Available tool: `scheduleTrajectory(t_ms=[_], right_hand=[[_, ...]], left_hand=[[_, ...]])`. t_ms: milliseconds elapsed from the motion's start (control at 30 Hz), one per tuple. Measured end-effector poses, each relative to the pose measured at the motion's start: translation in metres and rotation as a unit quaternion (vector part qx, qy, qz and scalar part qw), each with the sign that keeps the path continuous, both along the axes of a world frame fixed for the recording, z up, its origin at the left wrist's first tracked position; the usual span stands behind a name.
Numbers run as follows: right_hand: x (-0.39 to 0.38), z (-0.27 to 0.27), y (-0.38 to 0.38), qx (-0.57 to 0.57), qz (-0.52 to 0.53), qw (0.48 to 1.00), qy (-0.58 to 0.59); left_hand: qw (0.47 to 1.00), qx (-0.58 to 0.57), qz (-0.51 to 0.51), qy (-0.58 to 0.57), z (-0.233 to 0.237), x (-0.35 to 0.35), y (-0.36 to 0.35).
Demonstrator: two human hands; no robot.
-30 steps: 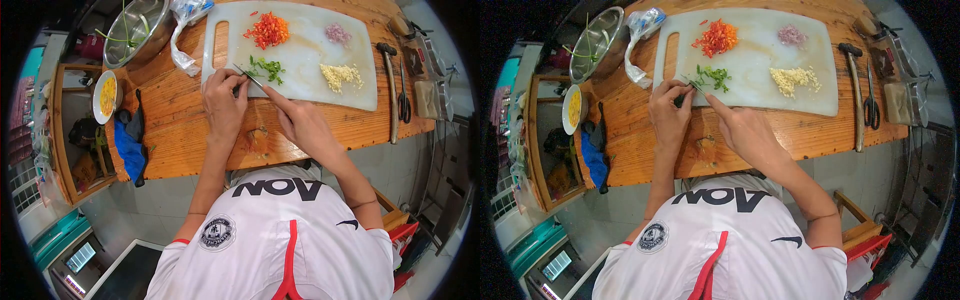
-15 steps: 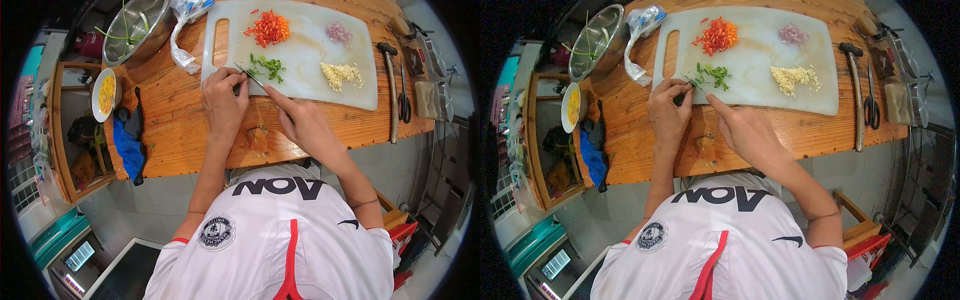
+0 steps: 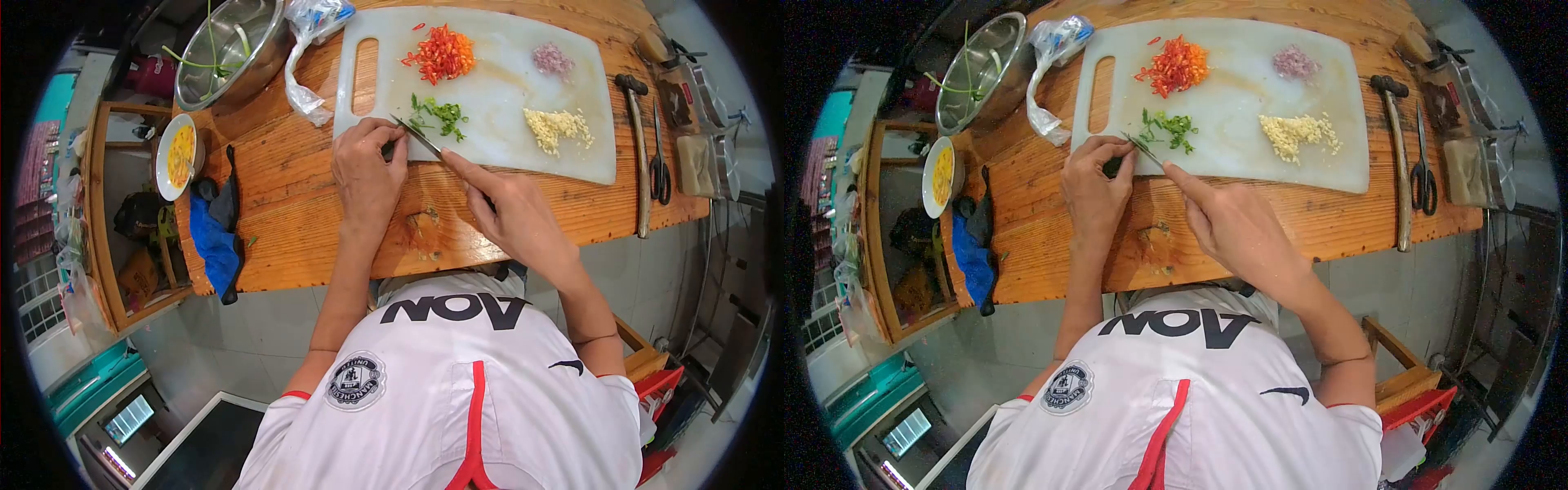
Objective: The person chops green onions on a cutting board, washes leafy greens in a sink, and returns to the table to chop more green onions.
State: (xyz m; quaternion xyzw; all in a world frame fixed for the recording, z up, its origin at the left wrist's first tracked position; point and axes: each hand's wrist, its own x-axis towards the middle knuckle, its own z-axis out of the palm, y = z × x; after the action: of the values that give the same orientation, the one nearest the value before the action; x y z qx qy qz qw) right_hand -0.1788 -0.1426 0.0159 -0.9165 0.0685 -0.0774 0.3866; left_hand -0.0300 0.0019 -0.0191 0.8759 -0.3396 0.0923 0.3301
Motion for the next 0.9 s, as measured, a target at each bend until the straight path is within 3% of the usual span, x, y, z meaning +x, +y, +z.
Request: scheduleTrajectory(t_ms=[133, 333, 433, 633, 900], right_hand=[[0.01, -0.012, 0.01, -0.065, -0.005, 0.998, -0.003], [0.005, -0.017, 0.01, -0.043, -0.012, 0.999, -0.016], [-0.011, 0.01, -0.003, 0.013, -0.003, 0.996, 0.085], [0.003, -0.009, 0.004, 0.012, -0.003, 1.0, -0.01], [0.008, -0.015, 0.01, -0.032, -0.007, 0.999, 0.006]], left_hand=[[1.0, -0.003, -0.003, 0.009, 0.0, 0.001, -0.001], [1.0, -0.014, 0.0, 0.008, -0.002, 0.001, 0.0], [0.999, -0.022, 0.011, 0.037, -0.002, 0.0, 0.001], [1.0, -0.01, -0.007, -0.005, -0.001, 0.0, 0.0], [1.0, -0.002, -0.007, -0.004, -0.002, 0.0, 0.001]])
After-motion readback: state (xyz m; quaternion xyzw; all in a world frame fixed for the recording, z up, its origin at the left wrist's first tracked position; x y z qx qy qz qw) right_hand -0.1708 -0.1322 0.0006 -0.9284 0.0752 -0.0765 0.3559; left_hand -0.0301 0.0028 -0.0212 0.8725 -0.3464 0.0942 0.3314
